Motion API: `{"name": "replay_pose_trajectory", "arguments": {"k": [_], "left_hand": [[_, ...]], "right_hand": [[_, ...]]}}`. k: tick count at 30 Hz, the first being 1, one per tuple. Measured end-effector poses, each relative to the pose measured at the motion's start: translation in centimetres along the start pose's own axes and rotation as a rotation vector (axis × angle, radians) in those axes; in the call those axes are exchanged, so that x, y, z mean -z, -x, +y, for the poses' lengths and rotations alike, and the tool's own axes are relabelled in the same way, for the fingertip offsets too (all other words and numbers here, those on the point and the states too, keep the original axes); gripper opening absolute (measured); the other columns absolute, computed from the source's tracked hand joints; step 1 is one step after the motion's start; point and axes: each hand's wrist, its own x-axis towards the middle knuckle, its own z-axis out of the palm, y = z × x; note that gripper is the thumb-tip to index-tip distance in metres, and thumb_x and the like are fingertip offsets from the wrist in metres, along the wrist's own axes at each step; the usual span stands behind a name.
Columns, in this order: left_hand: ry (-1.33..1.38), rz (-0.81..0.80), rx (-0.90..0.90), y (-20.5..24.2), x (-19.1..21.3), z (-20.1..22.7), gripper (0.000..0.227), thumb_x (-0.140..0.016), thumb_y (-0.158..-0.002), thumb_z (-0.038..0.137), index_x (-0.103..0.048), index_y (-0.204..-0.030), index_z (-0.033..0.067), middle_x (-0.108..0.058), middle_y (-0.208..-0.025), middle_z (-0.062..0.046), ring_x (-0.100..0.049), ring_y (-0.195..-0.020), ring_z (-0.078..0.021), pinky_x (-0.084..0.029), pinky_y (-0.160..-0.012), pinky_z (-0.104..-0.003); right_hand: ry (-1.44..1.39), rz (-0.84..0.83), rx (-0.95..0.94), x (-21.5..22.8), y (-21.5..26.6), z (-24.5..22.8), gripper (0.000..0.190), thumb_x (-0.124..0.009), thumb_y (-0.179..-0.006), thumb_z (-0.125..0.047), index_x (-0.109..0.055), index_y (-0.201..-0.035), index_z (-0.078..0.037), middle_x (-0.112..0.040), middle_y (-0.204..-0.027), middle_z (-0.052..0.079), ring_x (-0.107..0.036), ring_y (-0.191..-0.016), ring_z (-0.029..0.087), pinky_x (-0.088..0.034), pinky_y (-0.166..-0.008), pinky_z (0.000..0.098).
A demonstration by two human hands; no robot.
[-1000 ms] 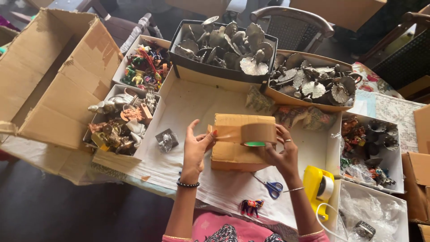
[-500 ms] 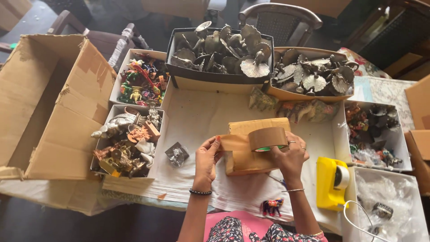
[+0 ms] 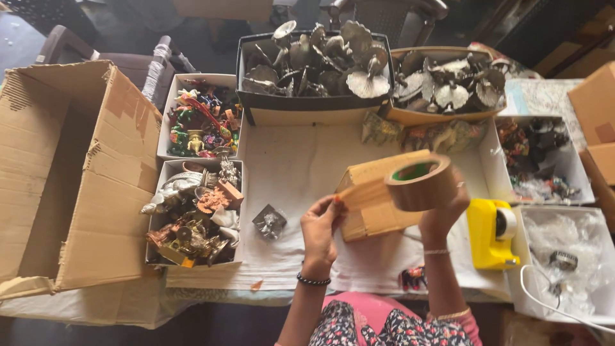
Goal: The person tapes a small cardboard box using a roll of brown packing tape and scissors. They apply tape to the seams, cut the tape with scissors, and smooth it down. The person then places the sealed box into a larger cardboard box.
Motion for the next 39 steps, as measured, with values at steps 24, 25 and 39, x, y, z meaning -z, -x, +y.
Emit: {"name": "replay_pose_trajectory", "arguments": {"k": [24,25,39], "left_hand": [[0.153,-0.242,-0.065,0.3,3.2,4.2,0.011,-0.071,-0.094,0.011,-0.072,-0.102,0.0033,-0.075,-0.093,-0.006,-0.072,-0.083,-0.0133,-0.06,-0.076,-0.026],[0.153,-0.241,-0.063,1.5,2.8,3.4,0.011,-0.071,-0.094,0.011,-0.072,-0.102,0.0033,-0.075,-0.093,-0.006,-0.072,-0.083,-0.0133,-0.06,-0.076,-0.026],[0.127,-0.264,0.119,7.5,-0.9,-3.5,0.041,-0.077,-0.085,0.015,-0.068,-0.125,0.0172,-0.069,-0.097,0.001,-0.067,-0.089,-0.011,-0.057,-0.086,-0.028]], "right_hand": [[-0.129,-0.34,0.425,0.3,-7.7,-12.5,0.016,-0.057,-0.116,-0.011,-0.063,-0.123,0.001,-0.066,-0.111,0.011,-0.074,-0.103,0.027,-0.063,-0.095,0.0376],[-0.128,-0.341,0.423,0.2,-8.4,-13.5,0.016,-0.057,-0.116,-0.011,-0.063,-0.123,0.001,-0.066,-0.111,0.011,-0.074,-0.103,0.027,-0.063,-0.095,0.0376],[0.275,-0.405,0.866,3.1,-12.0,-17.8,0.027,-0.082,-0.09,0.005,-0.073,-0.115,0.001,-0.068,-0.113,0.016,-0.07,-0.1,0.026,-0.061,-0.088,0.0346]]}}
